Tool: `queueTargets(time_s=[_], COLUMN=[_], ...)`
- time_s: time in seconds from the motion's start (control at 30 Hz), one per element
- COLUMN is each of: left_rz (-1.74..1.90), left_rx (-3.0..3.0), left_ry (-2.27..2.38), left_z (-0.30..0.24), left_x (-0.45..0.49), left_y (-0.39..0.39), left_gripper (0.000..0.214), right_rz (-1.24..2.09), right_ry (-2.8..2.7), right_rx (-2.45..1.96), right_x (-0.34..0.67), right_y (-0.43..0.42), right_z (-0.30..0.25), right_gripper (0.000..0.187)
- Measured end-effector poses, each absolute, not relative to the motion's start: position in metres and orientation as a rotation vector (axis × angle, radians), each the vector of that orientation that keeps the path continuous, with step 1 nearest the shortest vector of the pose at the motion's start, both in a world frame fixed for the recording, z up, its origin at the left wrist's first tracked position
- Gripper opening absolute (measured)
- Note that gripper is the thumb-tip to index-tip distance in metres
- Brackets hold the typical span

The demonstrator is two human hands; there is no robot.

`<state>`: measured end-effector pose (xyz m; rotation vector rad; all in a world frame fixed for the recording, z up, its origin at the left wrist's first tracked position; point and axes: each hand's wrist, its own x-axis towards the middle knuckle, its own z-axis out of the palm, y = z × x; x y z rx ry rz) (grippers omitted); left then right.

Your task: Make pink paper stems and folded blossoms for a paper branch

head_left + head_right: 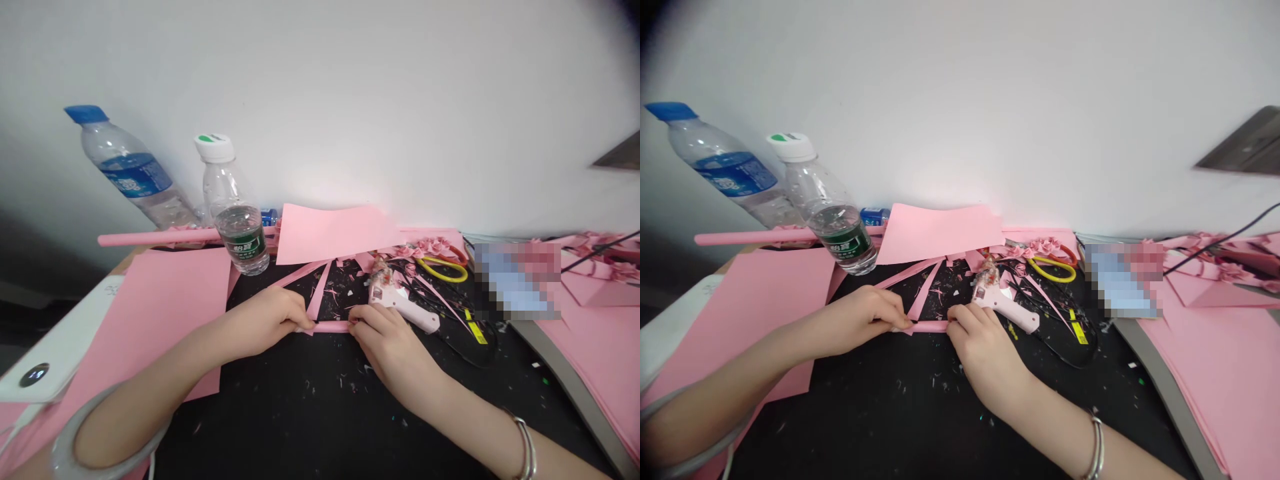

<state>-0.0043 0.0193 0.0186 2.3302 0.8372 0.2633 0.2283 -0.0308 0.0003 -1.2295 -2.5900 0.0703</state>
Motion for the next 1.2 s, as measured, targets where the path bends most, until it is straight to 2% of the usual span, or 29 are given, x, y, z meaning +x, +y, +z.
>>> queueTargets(time_s=[0.53, 0.73, 0.9, 1.0, 1.2], left_rz=[0.234, 0.296, 0.325, 0.368, 0.372], left_rx=[2.363, 2.388, 2.38, 2.303, 2.066], left_ry=[0.966, 0.916, 0.896, 0.873, 0.908], left_z=[0.018, 0.013, 0.011, 0.015, 0.022], left_x=[-0.001, -0.004, -0.004, -0.003, -0.005], left_y=[0.01, 0.012, 0.012, 0.013, 0.017], left_gripper=[0.025, 0.024, 0.025, 0.026, 0.023], right_rz=[-0.072, 0.075, 0.297, 0.397, 0.438], right_ry=[-2.579, -2.518, -2.424, -2.302, -2.104], right_rx=[-1.047, -1.075, -1.095, -1.119, -1.19], right_x=[0.225, 0.23, 0.231, 0.231, 0.238], right_y=[-0.037, -0.035, -0.029, -0.027, -0.026], right_z=[-0.005, -0.005, -0.009, -0.01, -0.002], right_gripper=[0.021, 0.018, 0.026, 0.024, 0.025])
